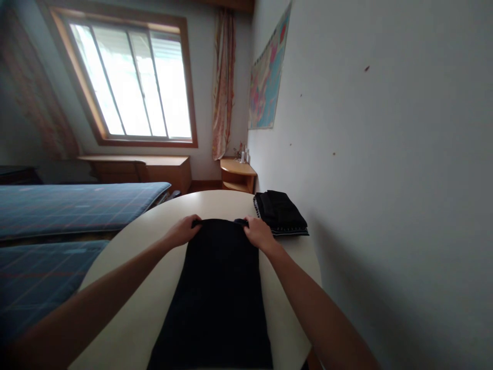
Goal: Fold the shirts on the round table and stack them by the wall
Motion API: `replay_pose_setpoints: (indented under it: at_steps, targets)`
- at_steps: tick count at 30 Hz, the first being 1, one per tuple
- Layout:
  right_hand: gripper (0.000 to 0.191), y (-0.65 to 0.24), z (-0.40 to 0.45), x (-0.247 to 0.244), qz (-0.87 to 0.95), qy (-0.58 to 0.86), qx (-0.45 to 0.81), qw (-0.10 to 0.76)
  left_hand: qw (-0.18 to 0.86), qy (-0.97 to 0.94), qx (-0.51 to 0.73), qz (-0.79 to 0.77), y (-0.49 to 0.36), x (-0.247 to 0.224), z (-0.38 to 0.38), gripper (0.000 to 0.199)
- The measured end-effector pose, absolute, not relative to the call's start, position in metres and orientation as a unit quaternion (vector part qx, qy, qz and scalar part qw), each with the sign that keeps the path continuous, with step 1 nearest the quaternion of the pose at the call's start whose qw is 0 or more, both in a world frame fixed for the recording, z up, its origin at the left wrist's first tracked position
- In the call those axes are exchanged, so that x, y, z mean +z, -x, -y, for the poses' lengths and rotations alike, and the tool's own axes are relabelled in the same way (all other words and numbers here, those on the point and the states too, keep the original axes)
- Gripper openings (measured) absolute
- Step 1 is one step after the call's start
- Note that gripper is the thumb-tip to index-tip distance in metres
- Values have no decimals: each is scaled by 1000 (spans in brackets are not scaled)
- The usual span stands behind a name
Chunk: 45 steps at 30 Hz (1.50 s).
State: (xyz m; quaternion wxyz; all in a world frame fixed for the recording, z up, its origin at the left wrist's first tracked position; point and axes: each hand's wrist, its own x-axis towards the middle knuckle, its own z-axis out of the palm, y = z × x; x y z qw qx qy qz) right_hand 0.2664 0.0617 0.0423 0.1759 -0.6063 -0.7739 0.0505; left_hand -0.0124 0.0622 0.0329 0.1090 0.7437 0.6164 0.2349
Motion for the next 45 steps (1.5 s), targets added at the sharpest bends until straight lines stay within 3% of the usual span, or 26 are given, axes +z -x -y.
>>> replay_pose_setpoints:
  at_steps: [9, 17, 20, 25, 32, 35, 41, 45]
  targets:
    - [27, -267, -80, 9, 790, 580, 104, 171, 206, -719, 255, -613, 11, -3, -84, 25]
    - [27, -279, -96, 40, 805, 493, 169, 286, 304, -661, 349, -591, 20, 18, -97, 30]
    - [26, -274, -108, 33, 798, 505, 154, 291, 265, -653, 352, -616, 17, 11, -103, 27]
    - [26, -267, -126, 3, 789, 550, 152, 228, 234, -642, 324, -654, 8, -13, -107, 25]
    - [25, -268, -135, -1, 778, 533, 169, 286, 205, -632, 317, -676, 11, -22, -112, 26]
    - [24, -265, -133, -3, 782, 540, 155, 268, 190, -634, 312, -682, 9, -20, -109, 27]
    - [31, -250, -109, -7, 829, 484, 25, 280, 44, -723, 252, -642, -29, -15, -48, 57]
    - [42, -239, -92, -14, 910, 374, 47, 171, 49, -807, 179, -561, -64, -19, 21, 70]
